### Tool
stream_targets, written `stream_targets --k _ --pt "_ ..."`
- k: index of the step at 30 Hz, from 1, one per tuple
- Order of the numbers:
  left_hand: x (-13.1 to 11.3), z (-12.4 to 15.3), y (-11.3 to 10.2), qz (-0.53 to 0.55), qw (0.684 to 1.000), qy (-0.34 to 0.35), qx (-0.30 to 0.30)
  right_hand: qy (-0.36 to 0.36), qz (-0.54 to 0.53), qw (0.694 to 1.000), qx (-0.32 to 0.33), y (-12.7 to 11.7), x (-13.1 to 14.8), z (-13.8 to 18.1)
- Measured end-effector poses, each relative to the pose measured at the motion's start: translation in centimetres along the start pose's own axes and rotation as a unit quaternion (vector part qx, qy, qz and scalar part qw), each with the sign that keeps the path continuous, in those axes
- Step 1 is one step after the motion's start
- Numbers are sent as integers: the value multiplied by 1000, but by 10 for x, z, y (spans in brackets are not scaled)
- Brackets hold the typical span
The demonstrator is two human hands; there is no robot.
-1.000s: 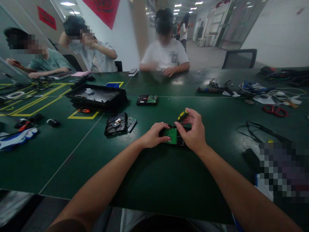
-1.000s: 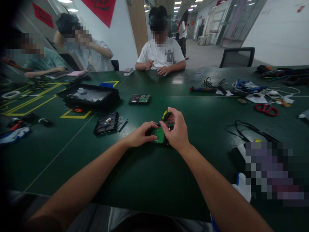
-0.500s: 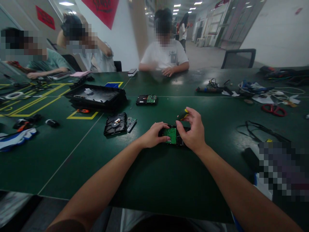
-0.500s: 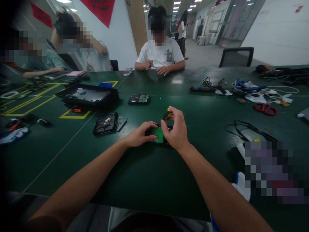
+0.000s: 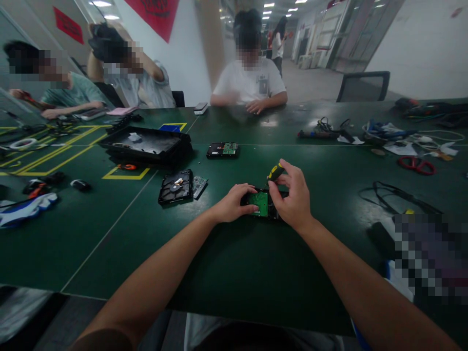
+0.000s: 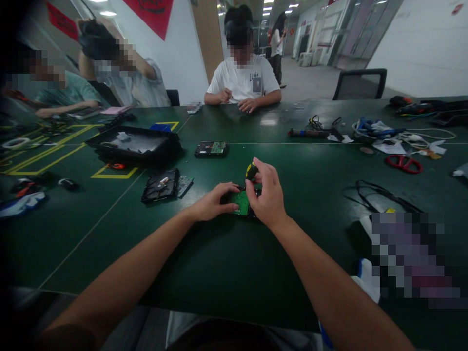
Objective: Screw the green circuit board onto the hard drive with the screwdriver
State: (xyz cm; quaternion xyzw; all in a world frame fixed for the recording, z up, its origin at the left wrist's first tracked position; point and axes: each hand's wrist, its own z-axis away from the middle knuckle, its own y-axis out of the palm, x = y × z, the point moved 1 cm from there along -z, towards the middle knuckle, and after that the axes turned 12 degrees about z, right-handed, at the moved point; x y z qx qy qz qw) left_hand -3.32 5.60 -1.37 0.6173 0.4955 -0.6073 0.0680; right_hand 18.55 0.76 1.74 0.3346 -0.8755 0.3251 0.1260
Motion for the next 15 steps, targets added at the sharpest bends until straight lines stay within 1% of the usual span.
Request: stream_targets --k 5,10,15 --pt "0 0 0 -5 1000 2 3 14 39 999 -27 1 -5 2" --pt "1 1 0 -2 1000 2 -2 15 -9 1000 5 2 -3 3" --pt "2 1 0 -5 1000 -2 3 15 7 1000 -11 1 -3 2"
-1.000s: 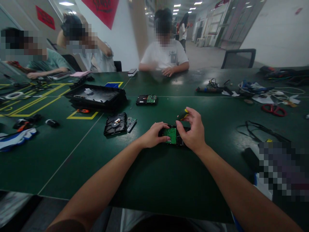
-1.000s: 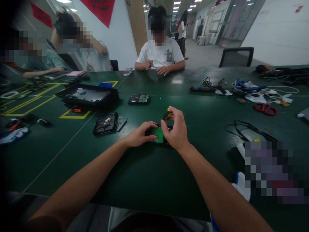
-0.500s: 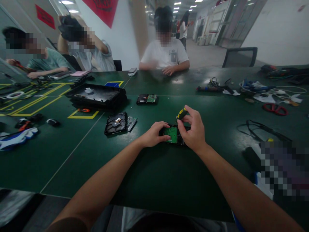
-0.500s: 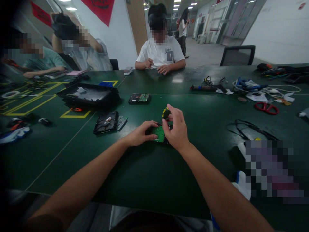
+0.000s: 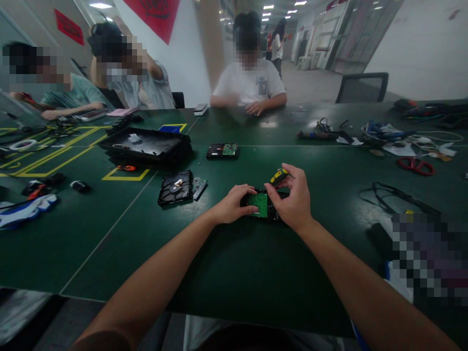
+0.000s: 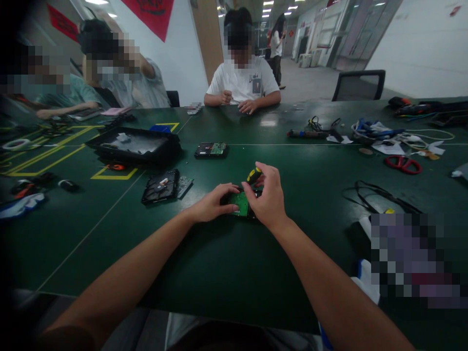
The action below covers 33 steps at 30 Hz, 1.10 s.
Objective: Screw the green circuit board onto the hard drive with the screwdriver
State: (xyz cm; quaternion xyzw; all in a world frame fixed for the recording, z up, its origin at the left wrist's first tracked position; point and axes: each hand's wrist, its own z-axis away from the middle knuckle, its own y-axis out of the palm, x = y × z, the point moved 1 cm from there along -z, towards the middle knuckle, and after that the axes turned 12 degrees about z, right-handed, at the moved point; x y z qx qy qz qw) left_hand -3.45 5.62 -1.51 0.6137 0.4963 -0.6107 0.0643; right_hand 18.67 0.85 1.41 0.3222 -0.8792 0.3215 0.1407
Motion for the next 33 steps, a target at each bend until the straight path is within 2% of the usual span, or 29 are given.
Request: stream_targets --k 8,13,18,24,30,33 --pt "2 0 0 5 1000 5 -3 -17 -9 1000 25 0 4 0" --pt "2 0 1 2 1000 6 -4 13 -13 1000 5 2 0 2" --pt "1 0 1 1 1000 4 -5 -12 17 1000 7 1 1 1" --pt "-3 0 0 13 1000 -2 -5 -18 -61 997 42 2 2 2" --pt "-2 0 1 10 1000 -1 -6 -54 14 998 23 -2 4 -1" --pt "-3 0 0 10 1000 -2 -6 -43 6 998 36 -2 4 -1"
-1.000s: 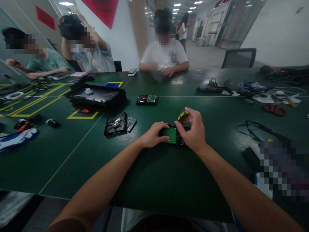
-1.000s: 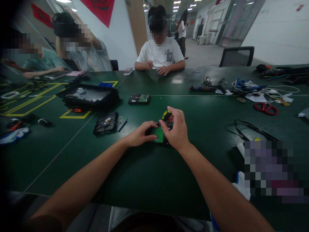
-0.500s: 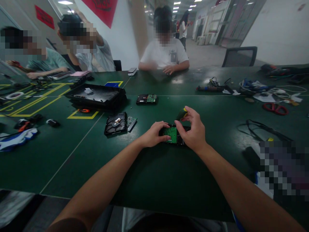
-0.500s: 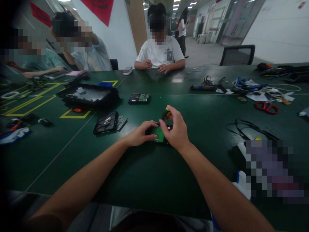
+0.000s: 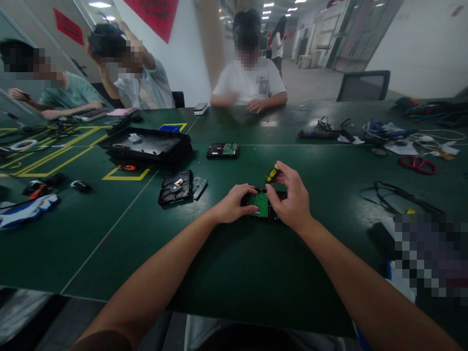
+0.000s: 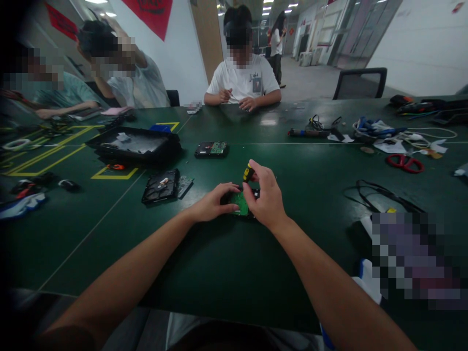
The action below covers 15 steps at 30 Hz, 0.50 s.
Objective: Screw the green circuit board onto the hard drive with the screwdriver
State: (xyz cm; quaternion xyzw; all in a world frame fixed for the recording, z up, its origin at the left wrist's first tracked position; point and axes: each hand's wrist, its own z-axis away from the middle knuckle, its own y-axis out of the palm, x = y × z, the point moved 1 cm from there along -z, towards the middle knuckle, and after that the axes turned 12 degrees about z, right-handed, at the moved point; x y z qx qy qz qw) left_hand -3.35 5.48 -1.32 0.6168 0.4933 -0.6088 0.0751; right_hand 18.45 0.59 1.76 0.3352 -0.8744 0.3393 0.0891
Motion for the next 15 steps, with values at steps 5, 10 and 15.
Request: stream_targets --k 5,10,15 --pt "-1 -1 0 -5 1000 3 -1 30 -9 999 -11 3 -3 2" --pt "-1 -1 0 -2 1000 0 3 14 6 1000 -21 2 -4 1" --pt "1 0 0 -2 1000 2 1 26 2 1000 -8 1 -2 0"
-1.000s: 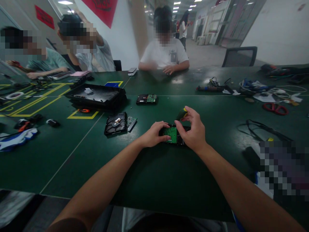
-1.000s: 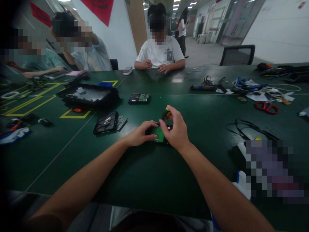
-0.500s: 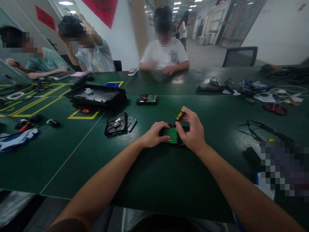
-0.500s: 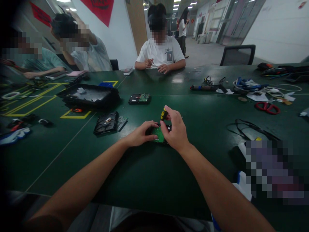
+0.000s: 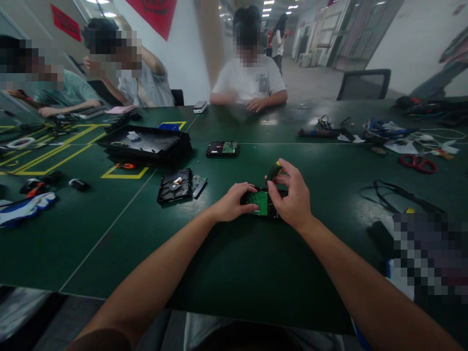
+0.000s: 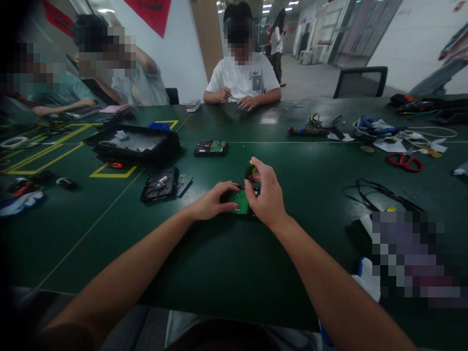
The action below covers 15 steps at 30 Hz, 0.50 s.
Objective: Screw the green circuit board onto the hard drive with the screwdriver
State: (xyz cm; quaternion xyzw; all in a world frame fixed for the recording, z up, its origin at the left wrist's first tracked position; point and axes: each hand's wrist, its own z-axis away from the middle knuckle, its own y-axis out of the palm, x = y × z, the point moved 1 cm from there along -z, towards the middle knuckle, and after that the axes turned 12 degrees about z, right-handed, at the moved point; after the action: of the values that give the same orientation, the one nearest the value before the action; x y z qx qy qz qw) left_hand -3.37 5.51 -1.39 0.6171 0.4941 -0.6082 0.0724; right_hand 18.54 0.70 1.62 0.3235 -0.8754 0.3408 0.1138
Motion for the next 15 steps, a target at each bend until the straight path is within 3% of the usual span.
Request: stream_targets --k 15 --pt "-1 0 -1 3 1000 5 0 4 -4 1000 -27 1 -3 0"
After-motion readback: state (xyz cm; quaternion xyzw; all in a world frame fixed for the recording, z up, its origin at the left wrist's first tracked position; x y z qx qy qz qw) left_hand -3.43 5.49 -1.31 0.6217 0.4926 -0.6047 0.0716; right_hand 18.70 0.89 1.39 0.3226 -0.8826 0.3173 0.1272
